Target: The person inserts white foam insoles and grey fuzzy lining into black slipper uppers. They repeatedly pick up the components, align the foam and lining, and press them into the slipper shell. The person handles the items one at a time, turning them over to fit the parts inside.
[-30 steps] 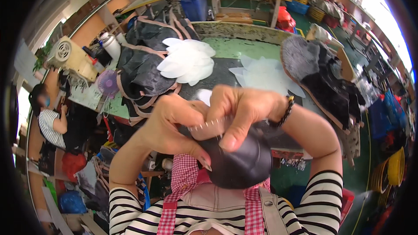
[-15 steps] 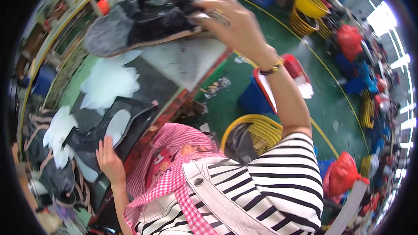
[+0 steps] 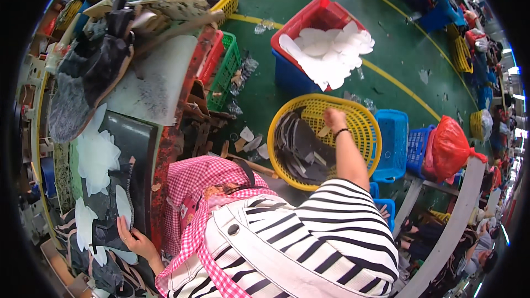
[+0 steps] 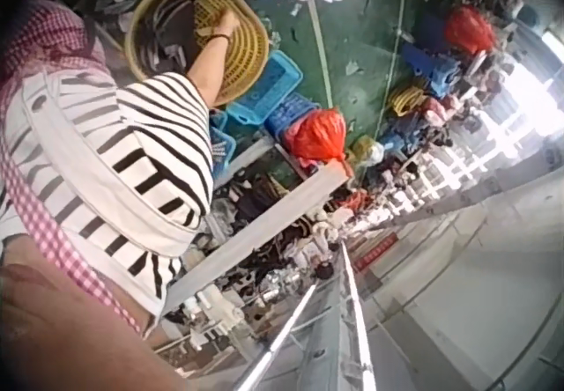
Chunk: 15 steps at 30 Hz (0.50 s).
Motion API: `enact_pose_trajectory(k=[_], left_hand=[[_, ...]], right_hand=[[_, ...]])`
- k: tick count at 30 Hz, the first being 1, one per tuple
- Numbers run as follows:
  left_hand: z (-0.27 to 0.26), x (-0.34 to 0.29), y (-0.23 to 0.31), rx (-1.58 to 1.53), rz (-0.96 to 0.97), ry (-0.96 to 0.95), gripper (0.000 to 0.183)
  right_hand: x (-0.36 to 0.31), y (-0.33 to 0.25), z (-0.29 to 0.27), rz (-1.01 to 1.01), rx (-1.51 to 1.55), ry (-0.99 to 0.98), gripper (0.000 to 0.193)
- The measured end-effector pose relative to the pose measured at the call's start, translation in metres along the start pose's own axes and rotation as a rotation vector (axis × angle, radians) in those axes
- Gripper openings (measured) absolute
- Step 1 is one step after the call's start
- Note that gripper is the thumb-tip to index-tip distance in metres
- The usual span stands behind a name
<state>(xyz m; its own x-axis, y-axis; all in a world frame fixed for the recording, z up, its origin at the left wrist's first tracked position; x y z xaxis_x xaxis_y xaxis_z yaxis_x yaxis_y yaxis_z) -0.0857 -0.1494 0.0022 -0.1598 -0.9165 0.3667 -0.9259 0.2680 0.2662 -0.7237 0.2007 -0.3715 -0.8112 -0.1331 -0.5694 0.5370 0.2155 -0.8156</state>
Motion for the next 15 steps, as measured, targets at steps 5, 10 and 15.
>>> enact_pose_trajectory(k=[5, 10, 15], left_hand=[[0.003, 0.0, -0.003, 0.039, 0.055, -0.033, 0.046], [0.007, 0.006, -0.006, 0.104, 0.036, -0.037, 0.049], [0.006, 0.001, -0.011, 0.167, -0.021, -0.019, 0.051]], right_hand=[[-0.049, 0.115, 0.074, 0.312, -0.496, -0.252, 0.055], [-0.045, 0.184, 0.112, 0.246, -0.923, -0.376, 0.086], [-0.056, 0.17, 0.135, 0.525, -1.137, -0.362, 0.087]])
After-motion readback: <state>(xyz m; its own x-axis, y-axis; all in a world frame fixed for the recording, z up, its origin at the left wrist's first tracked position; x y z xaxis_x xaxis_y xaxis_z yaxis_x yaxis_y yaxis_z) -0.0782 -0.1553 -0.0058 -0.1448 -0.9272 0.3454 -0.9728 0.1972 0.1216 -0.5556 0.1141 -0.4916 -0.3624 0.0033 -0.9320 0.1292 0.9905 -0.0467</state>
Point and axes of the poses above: each hand's wrist, its own x-axis towards the middle knuckle, its own z-axis out of the palm, y = z × x, the point moved 7 cm from there along x, towards the middle knuckle, and after that the axes turned 11 degrees about -z, right-handed, at the moved point
